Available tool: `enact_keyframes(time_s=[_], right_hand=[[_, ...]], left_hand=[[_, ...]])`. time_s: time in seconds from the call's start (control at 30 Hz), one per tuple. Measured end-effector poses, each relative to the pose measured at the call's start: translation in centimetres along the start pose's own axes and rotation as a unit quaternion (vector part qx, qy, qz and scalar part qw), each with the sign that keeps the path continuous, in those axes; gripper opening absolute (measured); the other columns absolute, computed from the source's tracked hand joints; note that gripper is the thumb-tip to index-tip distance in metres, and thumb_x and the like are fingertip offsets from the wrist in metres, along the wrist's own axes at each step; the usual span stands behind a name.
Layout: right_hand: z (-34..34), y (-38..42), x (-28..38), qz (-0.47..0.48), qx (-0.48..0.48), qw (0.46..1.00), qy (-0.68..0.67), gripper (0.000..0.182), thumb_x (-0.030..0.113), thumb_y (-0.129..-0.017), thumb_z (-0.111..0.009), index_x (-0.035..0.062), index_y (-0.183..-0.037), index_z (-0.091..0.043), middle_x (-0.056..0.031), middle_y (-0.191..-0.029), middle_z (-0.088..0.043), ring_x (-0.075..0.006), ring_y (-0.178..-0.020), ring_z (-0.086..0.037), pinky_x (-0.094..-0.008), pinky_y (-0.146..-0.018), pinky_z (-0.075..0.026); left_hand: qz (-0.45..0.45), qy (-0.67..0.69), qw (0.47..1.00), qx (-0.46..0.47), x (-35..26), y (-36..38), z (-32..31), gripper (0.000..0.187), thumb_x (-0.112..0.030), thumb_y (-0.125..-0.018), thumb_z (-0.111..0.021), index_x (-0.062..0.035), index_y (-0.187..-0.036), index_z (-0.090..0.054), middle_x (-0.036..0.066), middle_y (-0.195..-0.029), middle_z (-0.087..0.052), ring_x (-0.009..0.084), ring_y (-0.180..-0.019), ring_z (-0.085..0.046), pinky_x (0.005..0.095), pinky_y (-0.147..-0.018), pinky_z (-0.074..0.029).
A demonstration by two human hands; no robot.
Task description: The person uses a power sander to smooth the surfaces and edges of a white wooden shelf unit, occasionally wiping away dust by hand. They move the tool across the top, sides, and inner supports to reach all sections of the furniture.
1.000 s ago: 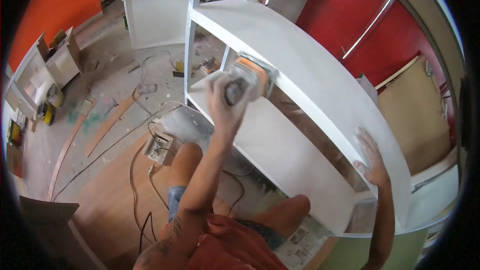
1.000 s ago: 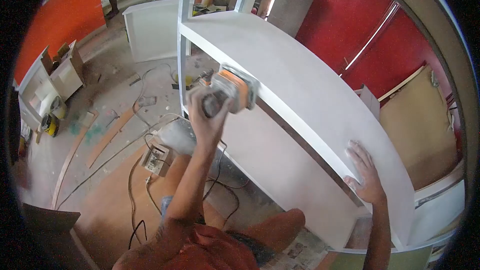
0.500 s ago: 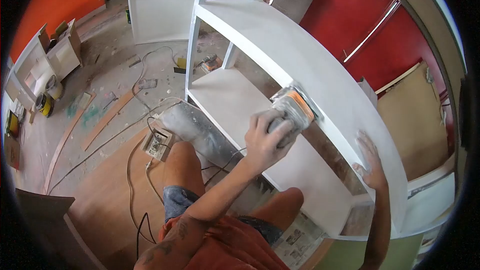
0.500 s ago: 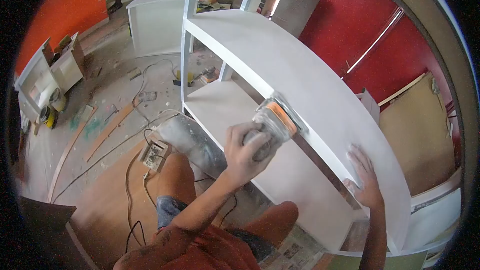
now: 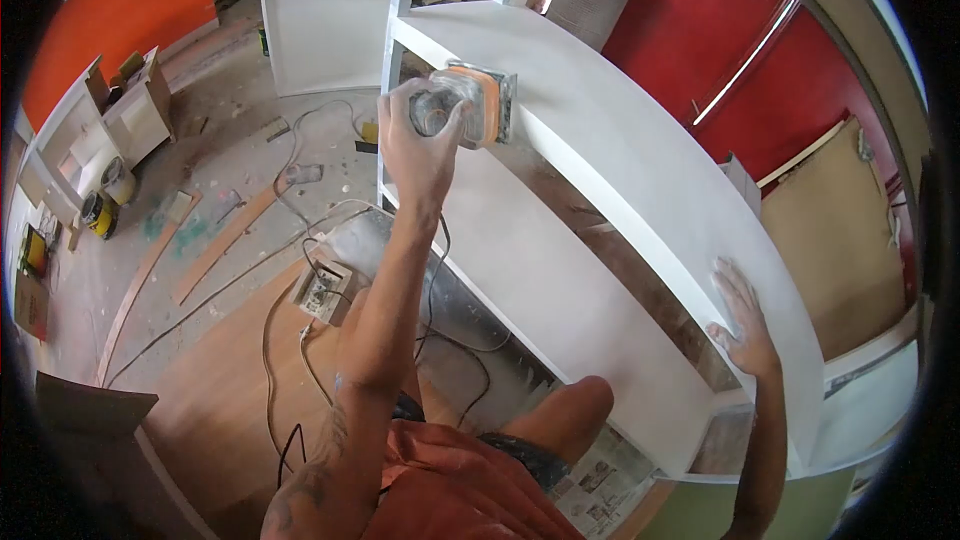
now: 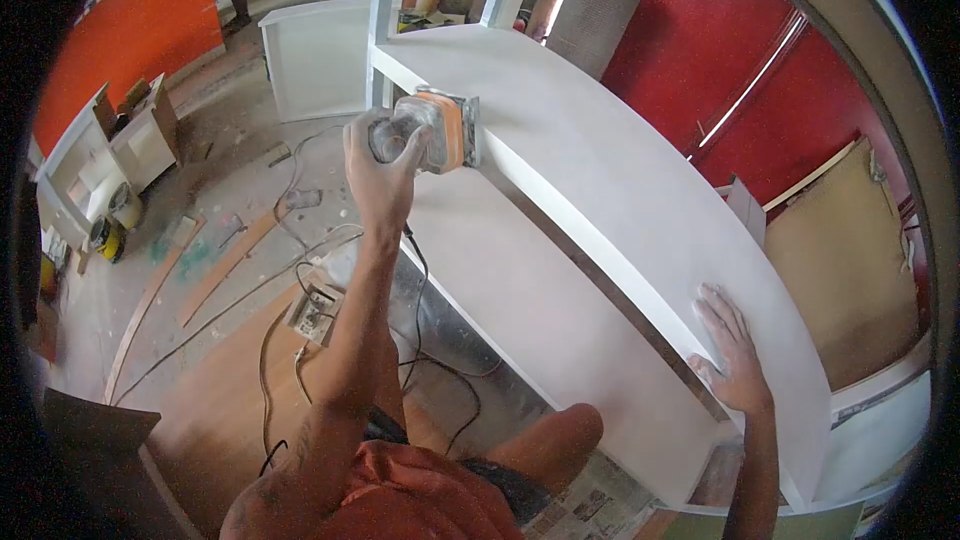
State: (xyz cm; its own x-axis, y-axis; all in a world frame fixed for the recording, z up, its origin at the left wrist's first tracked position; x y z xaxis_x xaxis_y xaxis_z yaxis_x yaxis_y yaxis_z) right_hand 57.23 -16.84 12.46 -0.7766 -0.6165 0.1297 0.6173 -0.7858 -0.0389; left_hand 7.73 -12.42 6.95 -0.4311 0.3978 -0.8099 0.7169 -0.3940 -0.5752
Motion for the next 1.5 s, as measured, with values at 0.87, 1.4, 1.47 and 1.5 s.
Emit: enact_keyframes(time_s=[0.87, 1.4, 1.47, 1.5], right_hand=[[-0.1, 0.0, -0.1, -0.006, 0.011, 1.000, 0.001, 0.071, 0.030, -0.095, -0.066, 0.0033, -0.157, -0.044, -0.0184, -0.169, -0.036, -0.0400, -0.157, -0.029, -0.0529, -0.128, -0.019], [-0.1, 0.1, 0.3, -0.021, 0.008, 1.000, -0.001, 0.069, 0.032, -0.097, -0.065, 0.0021, -0.156, -0.045, -0.0175, -0.167, -0.038, -0.0393, -0.157, -0.029, -0.0522, -0.128, -0.019], [-0.1, 0.1, 0.0, -0.018, 0.010, 1.000, 0.005, 0.069, 0.033, -0.099, -0.064, 0.0019, -0.156, -0.045, -0.0176, -0.168, -0.038, -0.0394, -0.157, -0.029, -0.0521, -0.128, -0.020], [-0.3, 0.3, -0.1, -0.010, 0.007, 1.000, 0.012, 0.069, 0.034, -0.099, -0.064, 0.0019, -0.157, -0.044, -0.0177, -0.168, -0.037, -0.0394, -0.157, -0.028, -0.0521, -0.128, -0.020]], left_hand=[[-0.092, 0.014, 0.995, 0.026, 2.6, 3.1, 0.2, 0.048, -0.011, -0.074, -0.093, -0.0026, -0.112, -0.065, 0.016, -0.115, -0.060, 0.0351, -0.108, -0.061, 0.0453, -0.097, -0.051], [-0.204, -0.019, 0.974, 0.093, 0.1, 5.5, 0.0, 0.053, -0.012, -0.072, -0.095, -0.0058, -0.115, -0.065, 0.016, -0.122, -0.060, 0.0341, -0.117, -0.060, 0.0445, -0.099, -0.051], [-0.211, -0.031, 0.969, 0.122, -1.2, 7.8, -0.6, 0.051, -0.013, -0.071, -0.095, -0.0060, -0.112, -0.066, 0.015, -0.121, -0.061, 0.0341, -0.114, -0.061, 0.0436, -0.096, -0.052], [-0.206, -0.007, 0.971, 0.124, -2.1, 8.5, -0.7, 0.051, -0.013, -0.069, -0.096, -0.0066, -0.110, -0.067, 0.015, -0.118, -0.062, 0.0348, -0.112, -0.062, 0.0446, -0.095, -0.053]])
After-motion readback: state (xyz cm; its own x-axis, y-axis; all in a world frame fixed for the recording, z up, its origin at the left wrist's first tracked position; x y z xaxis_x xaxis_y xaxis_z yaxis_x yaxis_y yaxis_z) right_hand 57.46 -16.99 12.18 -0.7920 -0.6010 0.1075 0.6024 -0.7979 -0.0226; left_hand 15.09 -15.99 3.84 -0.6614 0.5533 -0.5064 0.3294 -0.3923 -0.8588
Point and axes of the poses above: each hand's wrist, its own y-axis away from the middle knuckle, its own z-axis out of the back of the hand, x = y × z, the point moved 8 cm from there along -y, towards the middle knuckle
